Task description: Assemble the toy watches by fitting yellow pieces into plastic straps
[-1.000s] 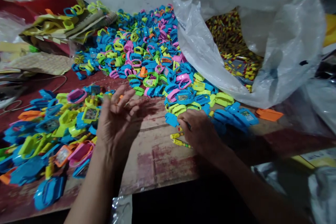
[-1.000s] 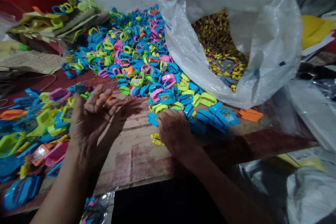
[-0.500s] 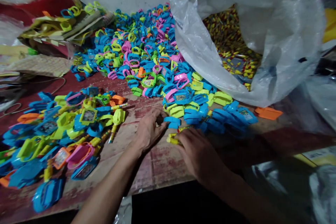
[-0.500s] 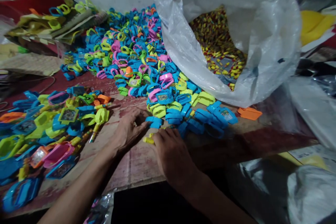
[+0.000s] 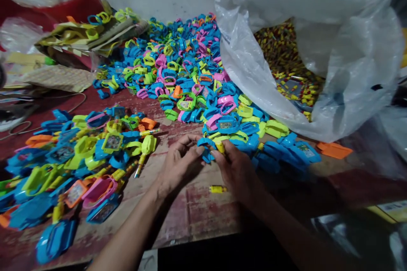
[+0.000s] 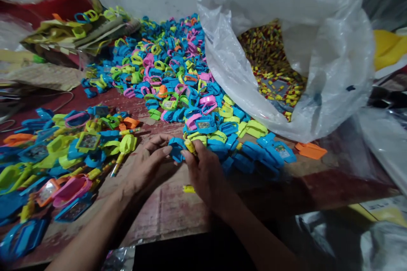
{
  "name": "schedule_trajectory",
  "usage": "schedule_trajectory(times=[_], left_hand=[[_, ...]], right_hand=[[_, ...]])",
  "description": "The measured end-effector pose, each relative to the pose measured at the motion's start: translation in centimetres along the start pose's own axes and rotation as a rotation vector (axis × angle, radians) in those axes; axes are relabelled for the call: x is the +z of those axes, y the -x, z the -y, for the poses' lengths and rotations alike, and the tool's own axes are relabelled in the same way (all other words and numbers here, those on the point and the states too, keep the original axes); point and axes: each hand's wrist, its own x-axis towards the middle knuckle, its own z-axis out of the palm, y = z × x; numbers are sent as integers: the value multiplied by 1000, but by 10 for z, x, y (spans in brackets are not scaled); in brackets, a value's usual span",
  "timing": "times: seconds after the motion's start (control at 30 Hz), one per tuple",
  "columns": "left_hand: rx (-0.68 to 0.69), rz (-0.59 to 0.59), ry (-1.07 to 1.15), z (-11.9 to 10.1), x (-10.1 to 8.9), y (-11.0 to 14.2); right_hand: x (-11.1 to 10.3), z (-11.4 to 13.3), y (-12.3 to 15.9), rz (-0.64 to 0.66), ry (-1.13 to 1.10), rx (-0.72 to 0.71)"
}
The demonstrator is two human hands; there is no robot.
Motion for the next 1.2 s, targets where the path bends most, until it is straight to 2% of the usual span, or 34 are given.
schedule_trajectory(times=[0.07, 0.13, 0.27, 0.4, 0.47, 0.57, 0.67, 0.8, 0.93, 1.1, 1.2], left_hand=[[79, -85, -93, 1, 1, 0], [148, -148, -183, 4, 1, -1], [146, -181, -141, 7, -2, -5], [21, -98, -38, 3, -2, -4], [-17, -34, -32, 1, -2, -2], [-63, 70, -66, -1, -3, 1], [-51, 71, -60, -2, -4, 3], [-16, 1, 20, -4, -2, 2], [-56, -37, 52, -7, 0, 1], [-116, 30, 5, -4, -2, -1], [-115, 48, -132, -6, -2, 1]], right_hand=[[7, 4, -3, -2, -30, 65], [10, 8, -5, -11, -37, 67], [-1, 10, -2, 5, -23, -62], [-27, 0, -6, 6, 93, -161], [-36, -6, -13, 52, 99, -247], [-43, -12, -25, 149, 69, -349], [-45, -13, -31, 162, 37, -399], [-40, -9, -31, 185, 8, -385], [-29, -3, -30, 191, -111, -378], [-26, -2, -29, 167, -205, -237], [-27, -4, -27, 189, -263, -226]])
